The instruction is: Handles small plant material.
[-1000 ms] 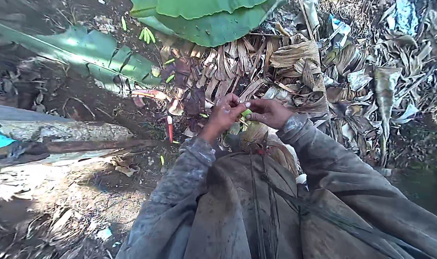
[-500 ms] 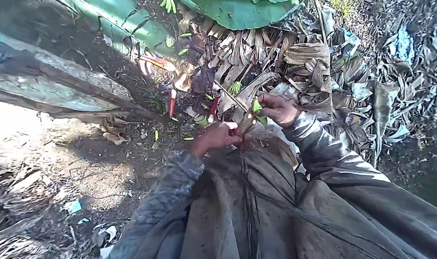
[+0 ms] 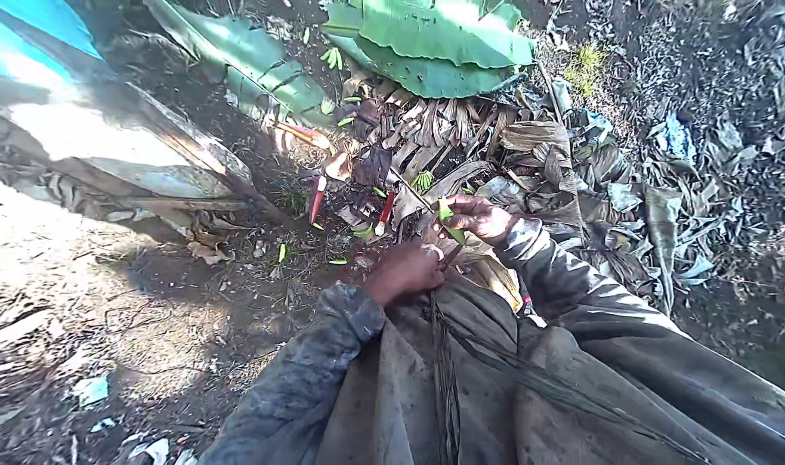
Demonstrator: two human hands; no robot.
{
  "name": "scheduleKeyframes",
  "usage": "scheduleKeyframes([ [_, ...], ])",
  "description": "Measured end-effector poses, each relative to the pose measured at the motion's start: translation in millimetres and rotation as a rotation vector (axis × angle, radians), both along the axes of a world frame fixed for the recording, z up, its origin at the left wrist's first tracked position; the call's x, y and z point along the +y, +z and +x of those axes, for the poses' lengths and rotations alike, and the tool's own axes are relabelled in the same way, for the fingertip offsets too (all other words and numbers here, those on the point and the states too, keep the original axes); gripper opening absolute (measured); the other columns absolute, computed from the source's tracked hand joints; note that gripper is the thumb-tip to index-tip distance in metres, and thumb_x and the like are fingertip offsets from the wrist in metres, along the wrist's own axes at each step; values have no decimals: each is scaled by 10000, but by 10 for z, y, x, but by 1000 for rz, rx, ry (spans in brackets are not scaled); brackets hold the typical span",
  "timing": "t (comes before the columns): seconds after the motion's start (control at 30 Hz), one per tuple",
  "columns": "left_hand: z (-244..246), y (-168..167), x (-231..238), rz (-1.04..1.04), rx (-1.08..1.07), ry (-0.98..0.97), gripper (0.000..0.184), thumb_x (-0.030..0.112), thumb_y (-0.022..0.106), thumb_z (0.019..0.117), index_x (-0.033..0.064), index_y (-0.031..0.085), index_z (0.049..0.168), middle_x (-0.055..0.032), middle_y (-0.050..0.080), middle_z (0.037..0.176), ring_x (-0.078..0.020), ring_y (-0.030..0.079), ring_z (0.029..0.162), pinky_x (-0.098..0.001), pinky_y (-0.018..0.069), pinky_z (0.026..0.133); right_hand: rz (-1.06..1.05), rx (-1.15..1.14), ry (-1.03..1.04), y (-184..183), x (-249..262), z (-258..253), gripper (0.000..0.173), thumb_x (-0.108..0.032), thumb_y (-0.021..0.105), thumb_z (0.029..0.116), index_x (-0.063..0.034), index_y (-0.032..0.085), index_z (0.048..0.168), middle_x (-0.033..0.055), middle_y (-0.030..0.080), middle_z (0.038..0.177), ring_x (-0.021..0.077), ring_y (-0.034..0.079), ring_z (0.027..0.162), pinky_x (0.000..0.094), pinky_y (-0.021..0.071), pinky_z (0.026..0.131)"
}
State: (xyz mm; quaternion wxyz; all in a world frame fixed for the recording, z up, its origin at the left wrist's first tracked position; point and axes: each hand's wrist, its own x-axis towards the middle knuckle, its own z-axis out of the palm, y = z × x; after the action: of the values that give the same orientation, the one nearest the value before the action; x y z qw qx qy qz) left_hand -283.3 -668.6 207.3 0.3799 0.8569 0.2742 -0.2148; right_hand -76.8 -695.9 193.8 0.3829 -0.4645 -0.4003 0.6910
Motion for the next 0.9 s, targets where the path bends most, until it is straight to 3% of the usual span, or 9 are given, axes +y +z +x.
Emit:
scheduleKeyframes([
  [0.17,-407,72,87,-19,-502,464,95,193,673,947,127,687,880,-20,649,760,-153,623,670,-410,543,621,127,-67,-71,94,-42,37,403,-19,658,886,23,594,1282,97,747,998,176,728,868,353,619,814],
  [0.3,-1054,62,199,8,-423,699,132,292,657,945,171,683,897,1,652,765,-142,619,648,-395,537,575,166,-140,-65,98,-41,90,409,-22,708,871,13,609,1267,89,740,988,158,714,854,347,614,805],
  [0.4,-1493,-73,321,194,-65,573,327,458,750,885,166,650,778,-29,604,662,-232,599,608,-537,506,568,187,-197,-39,84,-50,140,372,-57,702,891,6,618,1248,84,734,982,153,711,844,355,617,800],
  [0.47,-1513,59,366,312,10,546,320,469,743,901,170,662,826,-45,633,704,-267,635,654,-593,518,598,163,-212,-37,64,-84,158,374,-52,691,904,15,614,1263,78,735,973,144,715,825,340,624,781],
  [0.57,-959,569,353,275,-288,511,147,268,681,970,130,732,978,-64,704,908,-241,679,824,-540,552,748,113,-236,-51,-27,-140,152,392,-72,695,902,17,605,1273,73,728,945,143,711,786,328,622,743],
  [0.63,-469,576,293,216,-387,298,166,301,735,929,138,743,963,-61,707,939,-232,692,869,-504,572,764,74,-259,-74,-83,-160,130,391,-92,700,902,12,614,1269,77,724,924,149,706,762,334,621,725],
  [0.73,76,340,72,225,-162,-114,241,379,756,877,146,722,930,-88,692,959,-296,684,924,-540,562,768,8,-273,-125,-87,-167,72,379,-74,704,905,9,610,1263,87,722,933,161,710,760,344,626,730],
  [0.83,191,218,-48,211,45,-227,158,207,628,969,87,732,964,-158,694,1048,-363,666,1002,-572,525,843,-31,-252,-181,-99,-197,78,366,-81,694,913,9,603,1256,104,734,921,189,725,746,356,632,706],
  [0.9,116,232,-21,254,169,-245,162,184,616,980,65,726,973,-174,682,1109,-372,663,1016,-560,535,842,-52,-217,-210,-117,-246,93,359,-85,681,917,1,595,1255,111,739,920,204,731,744,366,634,702],
])
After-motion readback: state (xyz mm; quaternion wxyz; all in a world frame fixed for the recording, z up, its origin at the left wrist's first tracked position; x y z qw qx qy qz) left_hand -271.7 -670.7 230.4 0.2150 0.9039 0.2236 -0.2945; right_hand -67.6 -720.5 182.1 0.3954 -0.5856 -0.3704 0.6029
